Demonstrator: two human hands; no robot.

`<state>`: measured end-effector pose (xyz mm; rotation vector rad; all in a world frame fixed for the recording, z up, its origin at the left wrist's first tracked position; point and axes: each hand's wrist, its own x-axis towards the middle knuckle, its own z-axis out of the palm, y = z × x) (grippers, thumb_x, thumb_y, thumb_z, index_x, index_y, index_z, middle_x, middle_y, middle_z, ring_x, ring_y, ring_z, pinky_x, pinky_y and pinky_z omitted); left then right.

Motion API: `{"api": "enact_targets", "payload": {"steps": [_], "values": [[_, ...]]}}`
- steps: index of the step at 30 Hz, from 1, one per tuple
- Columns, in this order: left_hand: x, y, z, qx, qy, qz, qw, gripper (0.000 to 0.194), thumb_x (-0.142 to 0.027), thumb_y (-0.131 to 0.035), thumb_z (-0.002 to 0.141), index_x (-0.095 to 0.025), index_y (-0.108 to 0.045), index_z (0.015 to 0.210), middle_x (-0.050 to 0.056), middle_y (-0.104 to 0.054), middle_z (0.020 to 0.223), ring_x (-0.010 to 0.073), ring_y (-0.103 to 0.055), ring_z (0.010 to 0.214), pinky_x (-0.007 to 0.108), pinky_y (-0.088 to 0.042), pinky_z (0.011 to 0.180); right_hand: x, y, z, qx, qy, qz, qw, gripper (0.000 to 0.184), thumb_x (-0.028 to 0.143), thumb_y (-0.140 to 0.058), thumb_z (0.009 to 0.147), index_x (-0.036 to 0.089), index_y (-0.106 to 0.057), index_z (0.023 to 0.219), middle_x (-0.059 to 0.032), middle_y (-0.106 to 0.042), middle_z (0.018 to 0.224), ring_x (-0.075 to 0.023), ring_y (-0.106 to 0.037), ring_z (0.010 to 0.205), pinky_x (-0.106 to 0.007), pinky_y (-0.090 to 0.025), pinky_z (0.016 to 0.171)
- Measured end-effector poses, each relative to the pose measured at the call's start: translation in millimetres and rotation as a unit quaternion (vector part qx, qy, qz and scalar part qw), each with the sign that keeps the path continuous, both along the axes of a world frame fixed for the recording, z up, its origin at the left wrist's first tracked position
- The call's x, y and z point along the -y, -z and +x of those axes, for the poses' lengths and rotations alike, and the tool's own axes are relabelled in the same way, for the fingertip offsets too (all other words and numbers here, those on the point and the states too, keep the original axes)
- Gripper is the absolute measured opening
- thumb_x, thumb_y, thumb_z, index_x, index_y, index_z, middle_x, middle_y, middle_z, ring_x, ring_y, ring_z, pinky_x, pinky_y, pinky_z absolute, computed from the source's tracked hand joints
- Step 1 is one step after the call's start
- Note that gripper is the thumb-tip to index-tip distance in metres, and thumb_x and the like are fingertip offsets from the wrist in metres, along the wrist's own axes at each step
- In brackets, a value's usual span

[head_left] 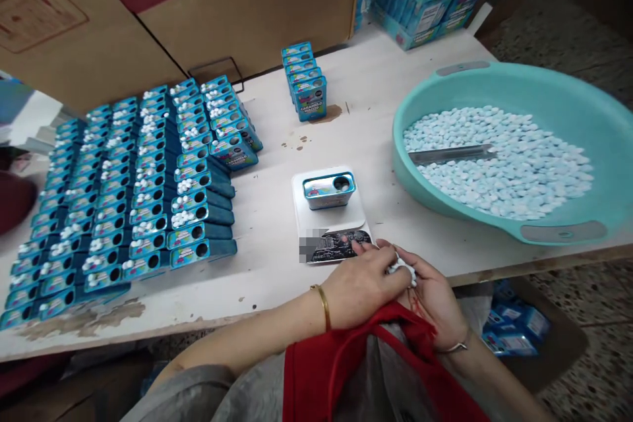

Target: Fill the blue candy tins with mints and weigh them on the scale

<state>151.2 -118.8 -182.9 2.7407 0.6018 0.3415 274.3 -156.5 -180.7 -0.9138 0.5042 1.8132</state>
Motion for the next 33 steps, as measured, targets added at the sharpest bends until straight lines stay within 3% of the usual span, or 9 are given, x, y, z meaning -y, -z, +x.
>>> {"api": "enact_targets", "payload": {"steps": [8, 11, 14, 18, 22, 28, 33], "values": [[5.3, 1.6, -5.5, 0.024, -0.004, -0.018, 1.0, 0.019, -0.027, -0.041, 0.094, -0.02, -0.059, 0.098, 0.006, -0.057, 0.094, 0.0161, -0.053, 0.078, 0.025, -0.042, 0.062, 8.3, -0.2, -0.1, -0.01, 0.004, 0.02, 1.0, 0.019, 0.016, -0.054, 0.077, 0.018, -0.07, 0.087, -0.0077, -0.075, 0.091, -0.0218, -0.069, 0.095, -0.034, -0.06, 0.076], [0.2, -9.2, -9.2, 0.063, 0.0, -0.068, 0.996, 0.022, -0.025, -0.039, 0.095, -0.017, -0.059, 0.097, 0.007, -0.058, 0.096, 0.0154, -0.054, 0.082, 0.025, -0.045, 0.069, 7.2, 3.8, -1.2, -0.02, 0.006, 0.031, 0.999, 0.018, 0.015, -0.055, 0.077, 0.016, -0.069, 0.088, -0.0071, -0.075, 0.085, -0.0219, -0.07, 0.092, -0.034, -0.06, 0.076], [-18.8, -29.5, -15.5, 0.143, -0.023, -0.112, 0.983, 0.019, -0.024, -0.042, 0.093, -0.015, -0.058, 0.1, 0.008, -0.057, 0.096, 0.0141, -0.055, 0.085, 0.024, -0.048, 0.074, 2.6, 5.9, -4.3, -0.029, 0.034, 0.049, 0.998, 0.016, 0.013, -0.054, 0.079, 0.014, -0.068, 0.085, -0.006, -0.075, 0.08, -0.0206, -0.071, 0.089, -0.035, -0.059, 0.08], [-61.2, -56.9, -25.3, 0.215, -0.135, -0.057, 0.966, 0.012, -0.018, -0.05, 0.09, -0.018, -0.057, 0.098, 0.006, -0.057, 0.094, 0.013, -0.056, 0.083, 0.024, -0.048, 0.072, -6.2, 1.4, -8.6, -0.015, 0.072, 0.07, 0.995, 0.019, 0.011, -0.049, 0.082, 0.012, -0.067, 0.085, -0.0116, -0.075, 0.09, -0.0217, -0.069, 0.095, -0.038, -0.057, 0.087], [-94.6, -65.6, -31.8, 0.18, -0.176, -0.016, 0.968, 0.01, -0.015, -0.051, 0.089, -0.018, -0.059, 0.095, 0.005, -0.057, 0.091, 0.0116, -0.055, 0.079, 0.022, -0.047, 0.067, -10.9, -4.9, -7.9, -0.013, 0.07, 0.059, 0.996, 0.02, 0.011, -0.047, 0.083, 0.009, -0.068, 0.084, -0.0172, -0.073, 0.098, -0.0241, -0.066, 0.105, -0.036, -0.056, 0.09], [-105.4, -62.2, -33.9, 0.147, -0.185, 0.005, 0.972, 0.007, -0.015, -0.054, 0.088, -0.017, -0.06, 0.09, 0.003, -0.058, 0.086, 0.0104, -0.054, 0.073, 0.022, -0.044, 0.064, -13.6, -9.7, -4.8, -0.007, 0.076, 0.037, 0.996, 0.024, 0.011, -0.045, 0.085, 0.008, -0.068, 0.083, -0.0163, -0.073, 0.094, -0.0247, -0.066, 0.106, -0.034, -0.056, 0.09], [-107.6, -68.5, -34.0, 0.166, -0.183, 0.005, 0.969, 0.004, -0.018, -0.056, 0.088, -0.017, -0.06, 0.087, 0.001, -0.058, 0.081, 0.0094, -0.052, 0.068, 0.022, -0.044, 0.063, -17.3, -14.0, -4.9, -0.006, 0.065, 0.031, 0.997, 0.024, 0.012, -0.045, 0.085, 0.009, -0.068, 0.081, -0.0153, -0.073, 0.093, -0.0246, -0.065, 0.106, -0.033, -0.055, 0.09]]}}
